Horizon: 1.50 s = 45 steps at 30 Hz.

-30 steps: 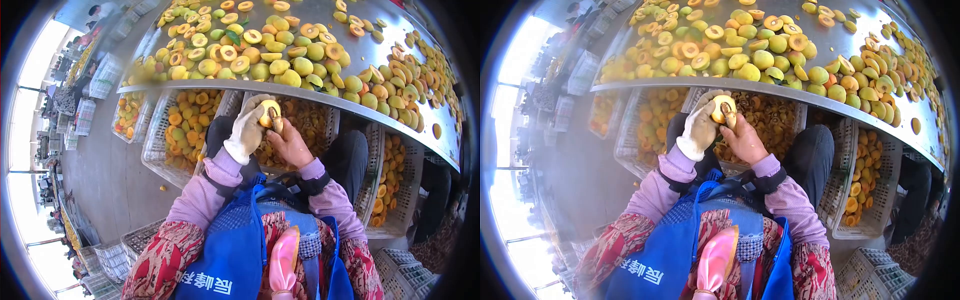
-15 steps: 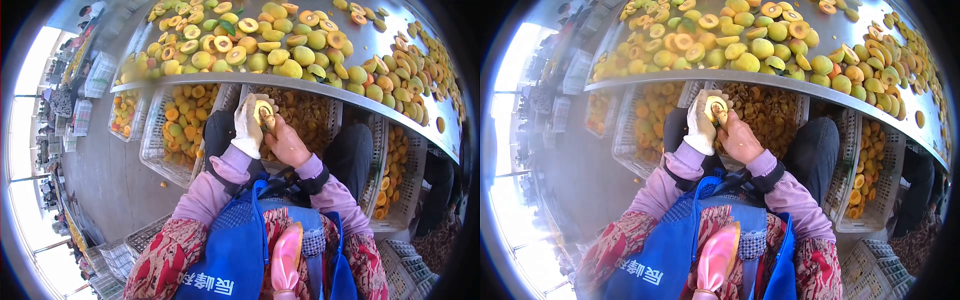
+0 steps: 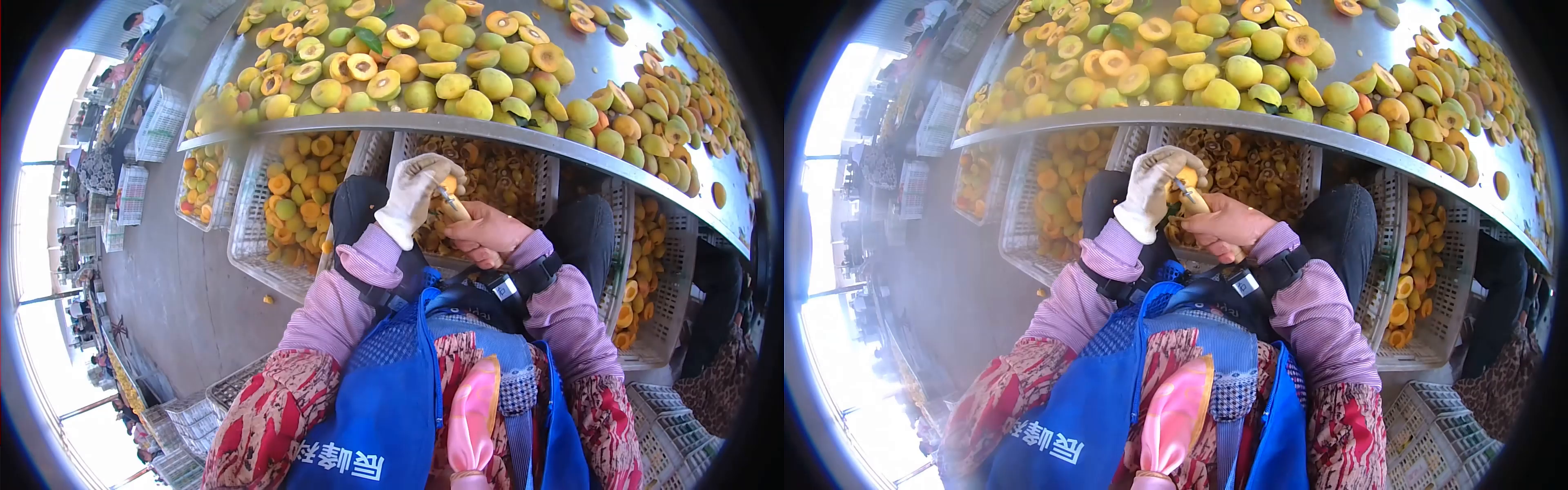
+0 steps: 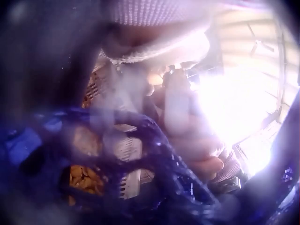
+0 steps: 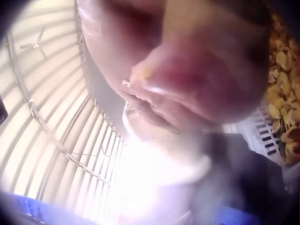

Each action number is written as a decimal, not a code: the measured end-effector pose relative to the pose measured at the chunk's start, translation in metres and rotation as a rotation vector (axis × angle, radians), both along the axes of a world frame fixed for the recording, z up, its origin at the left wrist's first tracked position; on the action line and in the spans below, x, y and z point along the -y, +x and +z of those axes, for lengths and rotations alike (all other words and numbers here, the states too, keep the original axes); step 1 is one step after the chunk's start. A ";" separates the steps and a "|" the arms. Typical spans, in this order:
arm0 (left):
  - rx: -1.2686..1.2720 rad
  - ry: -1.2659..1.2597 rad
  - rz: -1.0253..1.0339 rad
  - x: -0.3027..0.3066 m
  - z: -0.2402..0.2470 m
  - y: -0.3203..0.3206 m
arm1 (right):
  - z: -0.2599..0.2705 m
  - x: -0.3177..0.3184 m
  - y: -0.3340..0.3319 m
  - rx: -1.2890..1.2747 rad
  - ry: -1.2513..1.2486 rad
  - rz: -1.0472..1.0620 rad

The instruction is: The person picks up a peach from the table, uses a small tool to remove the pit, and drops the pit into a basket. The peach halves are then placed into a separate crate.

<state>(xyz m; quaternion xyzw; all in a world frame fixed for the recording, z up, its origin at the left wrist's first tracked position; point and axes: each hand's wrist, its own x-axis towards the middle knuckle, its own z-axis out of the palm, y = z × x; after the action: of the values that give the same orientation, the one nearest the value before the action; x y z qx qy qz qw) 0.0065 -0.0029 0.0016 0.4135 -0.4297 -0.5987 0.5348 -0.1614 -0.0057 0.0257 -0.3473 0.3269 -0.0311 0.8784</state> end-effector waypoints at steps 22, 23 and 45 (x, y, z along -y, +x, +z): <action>-0.674 0.273 0.373 -0.005 0.065 -0.003 | -0.007 -0.026 -0.020 0.609 0.245 -0.027; -0.493 0.071 0.395 -0.004 0.056 0.021 | -0.006 -0.024 -0.022 0.593 0.225 -0.004; 1.734 0.078 0.346 0.371 0.032 0.152 | -0.065 0.024 0.013 -0.621 -1.039 0.182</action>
<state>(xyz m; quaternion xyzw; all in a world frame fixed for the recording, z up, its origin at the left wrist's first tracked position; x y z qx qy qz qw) 0.1587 -0.3743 0.0338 0.7990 -0.5946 0.0007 0.0893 -0.1484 -0.0295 -0.0397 -0.7497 0.4787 -0.0086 0.4569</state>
